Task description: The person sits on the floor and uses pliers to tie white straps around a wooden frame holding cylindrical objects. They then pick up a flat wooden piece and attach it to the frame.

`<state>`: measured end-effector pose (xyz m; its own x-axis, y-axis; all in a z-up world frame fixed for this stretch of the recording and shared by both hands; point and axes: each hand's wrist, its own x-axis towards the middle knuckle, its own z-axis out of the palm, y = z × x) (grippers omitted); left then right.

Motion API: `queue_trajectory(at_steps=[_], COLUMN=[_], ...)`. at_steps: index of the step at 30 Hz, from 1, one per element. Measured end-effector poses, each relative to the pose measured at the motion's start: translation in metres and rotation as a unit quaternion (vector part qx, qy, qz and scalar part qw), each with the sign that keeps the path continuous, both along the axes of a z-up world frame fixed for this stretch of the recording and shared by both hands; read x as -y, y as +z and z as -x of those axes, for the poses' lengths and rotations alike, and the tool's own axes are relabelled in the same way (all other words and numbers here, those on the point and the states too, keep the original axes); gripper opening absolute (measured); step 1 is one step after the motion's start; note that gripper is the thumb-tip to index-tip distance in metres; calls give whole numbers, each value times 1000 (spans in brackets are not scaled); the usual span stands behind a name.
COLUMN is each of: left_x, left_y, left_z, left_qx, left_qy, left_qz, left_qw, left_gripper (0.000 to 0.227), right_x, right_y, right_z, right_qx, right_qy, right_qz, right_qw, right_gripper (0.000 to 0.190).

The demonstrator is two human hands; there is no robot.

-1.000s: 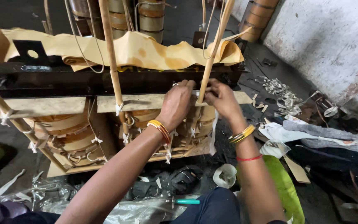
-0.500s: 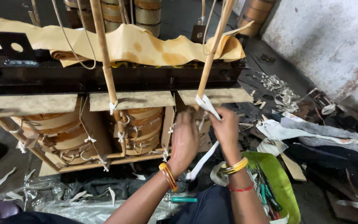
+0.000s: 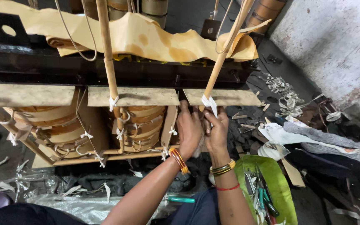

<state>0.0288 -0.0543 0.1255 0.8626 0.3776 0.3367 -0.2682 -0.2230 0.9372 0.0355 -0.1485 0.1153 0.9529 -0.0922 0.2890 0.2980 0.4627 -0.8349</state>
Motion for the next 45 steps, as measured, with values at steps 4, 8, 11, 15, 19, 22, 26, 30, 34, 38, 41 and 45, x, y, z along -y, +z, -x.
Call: queue_trajectory(at_steps=[4,8,11,15,19,22,26,30,34,38,41,45], left_x=[4,-6,-19,-20,-7,-1,-3,-16,-16,-3,1,-4], left_y=[1,0,2,9,8,9,11,22,23,17,10,9], left_z=[21,45,50,42,41,40,42,37,41,44,44,38], left_qx=[21,-2,-82,-52,-58,-33,-41,-126,-107,-117,-100,-129], left_qy=[-83,-314,-301,-344,-339,-303,-323,-305,-350,-316,-308,-298], left_qz=[169,453,325,386,410,380,441,468,537,569,554,547], left_qw=[982,834,893,854,845,873,836,820,760,751,767,772], left_gripper=[16,20,19,21,21,21,20,10,9,14,13,9], right_x=[4,16,16,11,7,3,9,12,10,2,-3,5], right_y=[12,16,10,16,34,41,33,24,19,17,17,32], right_z=[14,35,50,63,81,90,93,77,49,24,22,35], right_qx=[112,75,35,43,64,219,272,177,-100,-128,-160,-203], right_qy=[-86,-122,-167,-174,-255,-364,-293,-174,-74,14,31,88], right_qz=[112,193,277,355,455,422,437,279,4,-30,-16,-3], right_qw=[984,971,946,918,851,801,806,928,992,991,987,975], right_gripper=[16,12,16,21,16,20,16,11,15,14,11,21])
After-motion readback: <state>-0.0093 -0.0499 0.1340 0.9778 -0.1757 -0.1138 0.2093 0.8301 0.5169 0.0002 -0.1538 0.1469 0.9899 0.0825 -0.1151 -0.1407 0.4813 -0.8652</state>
